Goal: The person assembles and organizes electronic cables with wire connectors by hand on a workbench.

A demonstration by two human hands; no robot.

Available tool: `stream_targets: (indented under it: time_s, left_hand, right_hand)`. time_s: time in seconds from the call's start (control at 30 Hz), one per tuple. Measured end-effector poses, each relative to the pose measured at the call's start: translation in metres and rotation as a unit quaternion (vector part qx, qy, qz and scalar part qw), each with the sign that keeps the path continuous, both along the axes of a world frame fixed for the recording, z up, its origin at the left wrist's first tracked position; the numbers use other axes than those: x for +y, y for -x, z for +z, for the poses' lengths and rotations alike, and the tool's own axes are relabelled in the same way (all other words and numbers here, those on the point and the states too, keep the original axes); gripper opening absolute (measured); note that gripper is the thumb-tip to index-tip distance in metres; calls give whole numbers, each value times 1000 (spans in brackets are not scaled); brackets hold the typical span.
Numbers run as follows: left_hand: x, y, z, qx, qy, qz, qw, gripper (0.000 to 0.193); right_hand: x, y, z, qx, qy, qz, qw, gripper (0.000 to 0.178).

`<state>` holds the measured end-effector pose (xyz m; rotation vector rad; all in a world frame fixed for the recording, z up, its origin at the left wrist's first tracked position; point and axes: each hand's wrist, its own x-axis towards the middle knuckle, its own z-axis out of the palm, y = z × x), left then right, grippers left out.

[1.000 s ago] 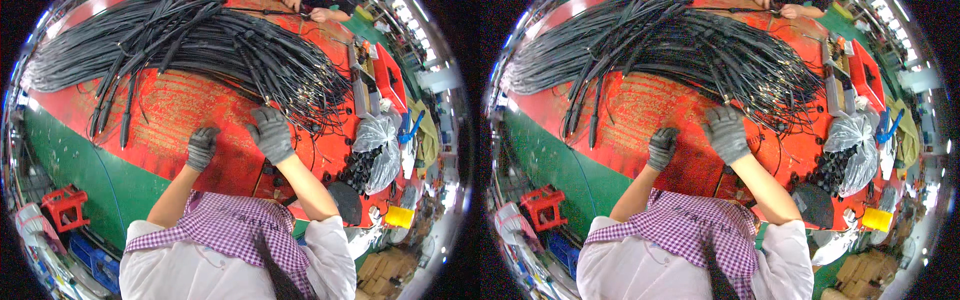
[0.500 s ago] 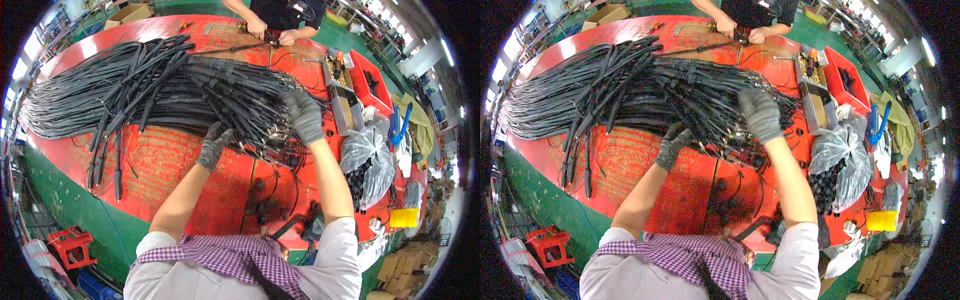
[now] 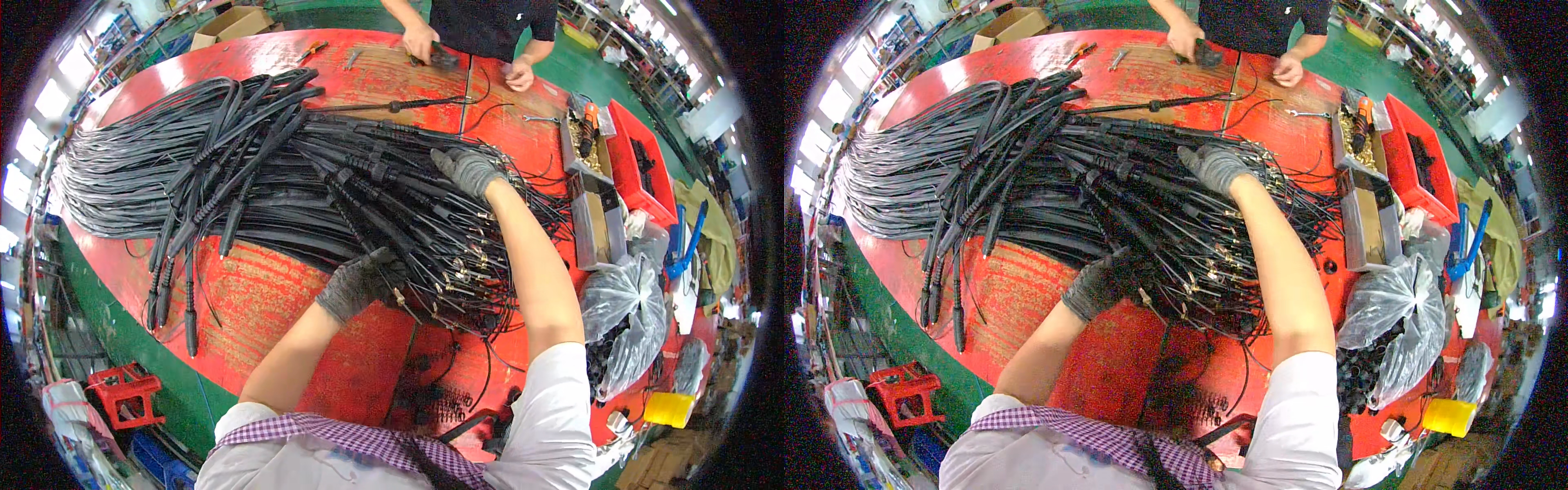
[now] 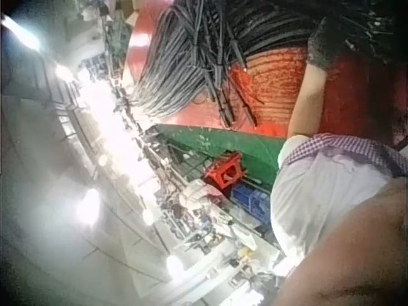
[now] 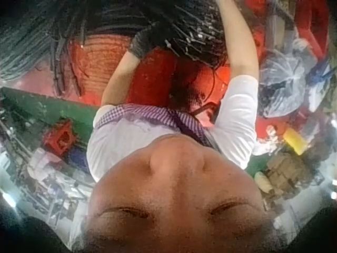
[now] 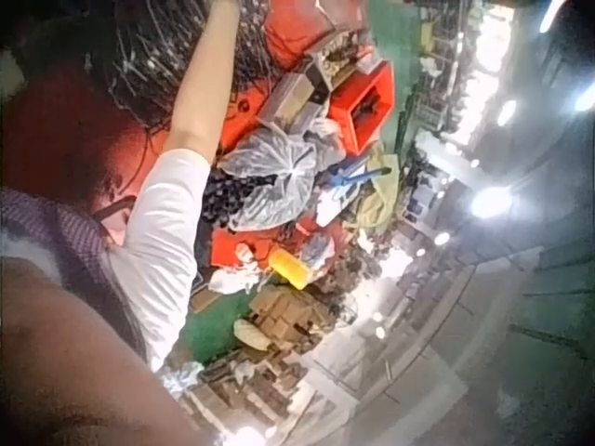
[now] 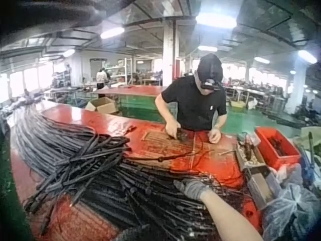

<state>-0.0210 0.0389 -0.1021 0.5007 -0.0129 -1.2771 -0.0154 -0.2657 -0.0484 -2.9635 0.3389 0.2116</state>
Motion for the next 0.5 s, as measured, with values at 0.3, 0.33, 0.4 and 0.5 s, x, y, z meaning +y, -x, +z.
stream_targets:
  time_s: [0.3, 0.33, 0.4, 0.5]
  left_hand:
    - [-11, -1, 19, -165, -177, 0, 970, 38]
    - [-15, 0, 17, -161, -176, 9, 971, 38]
    - [-25, 0, 14, -188, -109, 1, 976, 39]
    - [-46, -3, 21, -114, -31, -4, 993, 39]
  right_hand:
    - [29, 6, 42, -7, -262, -60, 963, 48]
    - [29, 9, 42, -15, -255, 14, 967, 52]
    - [37, 8, 48, -30, -263, 116, 957, 53]
    - [16, 13, 39, 43, -275, 190, 941, 49]
